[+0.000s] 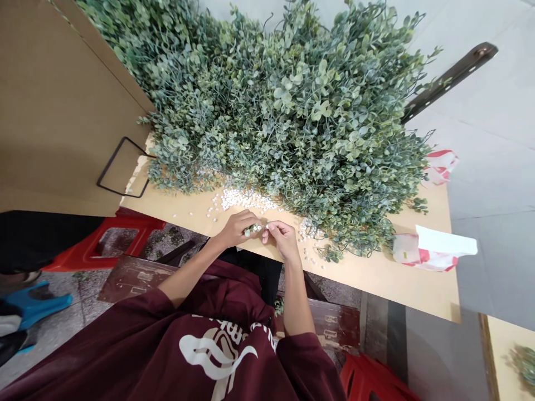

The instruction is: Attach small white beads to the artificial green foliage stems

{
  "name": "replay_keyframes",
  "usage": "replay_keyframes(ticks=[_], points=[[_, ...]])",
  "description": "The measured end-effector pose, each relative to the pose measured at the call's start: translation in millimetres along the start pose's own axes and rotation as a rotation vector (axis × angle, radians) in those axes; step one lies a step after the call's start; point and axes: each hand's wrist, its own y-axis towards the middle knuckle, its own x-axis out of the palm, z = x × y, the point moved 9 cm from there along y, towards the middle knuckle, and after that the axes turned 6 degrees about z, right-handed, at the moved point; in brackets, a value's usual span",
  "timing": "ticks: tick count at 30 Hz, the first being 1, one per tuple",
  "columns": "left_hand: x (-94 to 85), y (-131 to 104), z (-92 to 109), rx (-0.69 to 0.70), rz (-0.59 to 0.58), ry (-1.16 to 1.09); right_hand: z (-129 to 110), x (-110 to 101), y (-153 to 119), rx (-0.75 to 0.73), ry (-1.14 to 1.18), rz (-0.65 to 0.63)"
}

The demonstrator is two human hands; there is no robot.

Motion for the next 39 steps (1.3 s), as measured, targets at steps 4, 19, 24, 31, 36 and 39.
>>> replay_keyframes(ticks=[4,19,24,31,36,39], points=[[-0.1,0.1,1.6,-0.002,-0.02,-0.001,0.2,-0.3,0.1,0.007,-0.003,0.003],[0.1,-0.4,4.1,0.01,-0.002,-0.019,0.1,6.4,-2.1,0.011,-0.033,-0.072],[-1.5,0.8,6.8,0.034,0.013,0.001,2.5,5.0,-1.3,0.018,-0.062,-0.064],[-7.8,2.5,8.0,0.024,0.095,-0.011,-4.7,1.8,1.9,-0.113,-0.084,0.032],[-7.2,2.5,2.6,-0.015,0.084,-0.022,-10.3,0.8,-2.7,-0.215,-0.155,0.105],[-7.2,2.3,-0.3,-0.042,0.071,-0.049,-11.2,3.7,-6.9,-0.212,-0.185,0.09]])
